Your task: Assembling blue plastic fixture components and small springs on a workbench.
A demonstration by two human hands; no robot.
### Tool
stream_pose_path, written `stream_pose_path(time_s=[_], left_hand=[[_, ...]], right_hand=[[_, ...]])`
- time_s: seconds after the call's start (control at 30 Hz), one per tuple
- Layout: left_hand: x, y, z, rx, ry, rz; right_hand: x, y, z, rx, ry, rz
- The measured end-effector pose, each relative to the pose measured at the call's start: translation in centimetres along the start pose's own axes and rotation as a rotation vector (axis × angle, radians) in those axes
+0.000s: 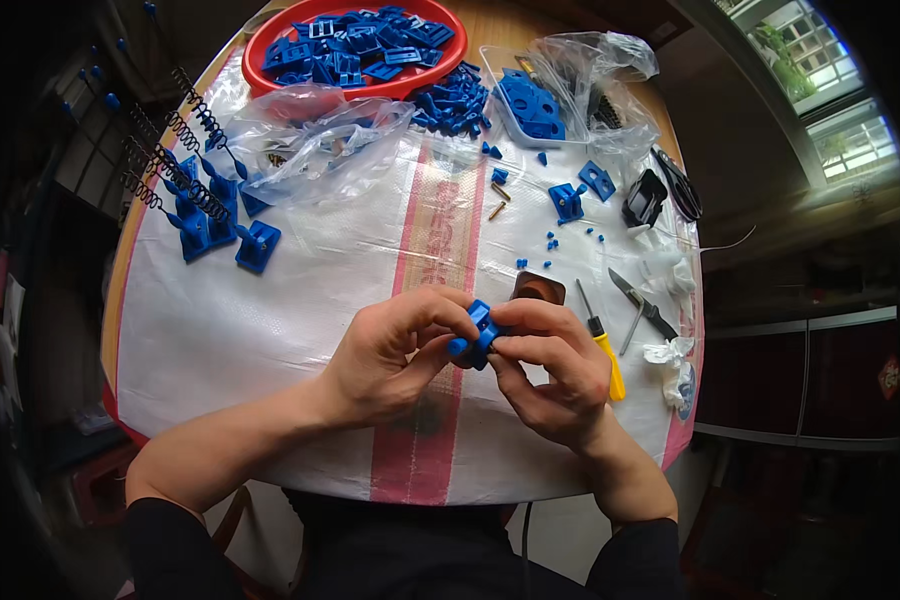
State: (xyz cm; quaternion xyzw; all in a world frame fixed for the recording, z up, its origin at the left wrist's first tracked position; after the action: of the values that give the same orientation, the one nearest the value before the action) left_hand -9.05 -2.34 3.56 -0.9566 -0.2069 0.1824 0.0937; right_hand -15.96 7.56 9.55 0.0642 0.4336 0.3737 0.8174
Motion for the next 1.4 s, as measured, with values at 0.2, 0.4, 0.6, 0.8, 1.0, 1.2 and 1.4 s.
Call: stream_pose_path(time_s=[0.2,0.4,0.6,0.8,1.0,1.2,1.4], left_hand=[[0.0,0.3,0.1,0.096,0.102,-0.08],[0.2,0.2,0.3,0.061,0.112,-0.091],[-0.1,0.4,0.5,0.151,0.232,-0.13],[-0.1,0.5,1.1,0.184,0.285,-0.087],[-0.1,0.0,-0.1,0.078,0.177,-0.043],[-2.5,2.6,-7.3,-0.855,-0.292,-0.205],[-4.1,7.8,-8.3,-1.598,-0.295,-0.467]], right_hand=[[-0.5,-0.2,-0.3,-0.071,-0.047,-0.013],[0.0,0.0,-1.5,-0.098,-0.119,-0.028],[0.3,0.2,-2.3,-0.116,-0.188,-0.035],[1.3,-0.3,-3.1,-0.211,-0.327,-0.047],[2.8,-1.3,-3.9,-0.54,-0.553,-0.049],[2.3,0.8,-4.5,-0.458,-0.485,-0.255],[2.7,0.6,-4.4,-0.356,-0.423,-0.241]])
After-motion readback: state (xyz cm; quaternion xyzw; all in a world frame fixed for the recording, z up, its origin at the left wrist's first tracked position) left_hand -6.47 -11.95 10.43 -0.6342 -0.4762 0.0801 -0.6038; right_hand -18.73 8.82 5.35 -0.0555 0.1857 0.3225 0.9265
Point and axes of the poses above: each hand's wrist, its own x-axis away from the middle knuckle, its own y-axis out of the back of the hand, z = x × y, the point moved 10 cm from there along -x, towards the middle knuckle, and after that the axes turned 12 degrees about -z, right-handed, at the moved point
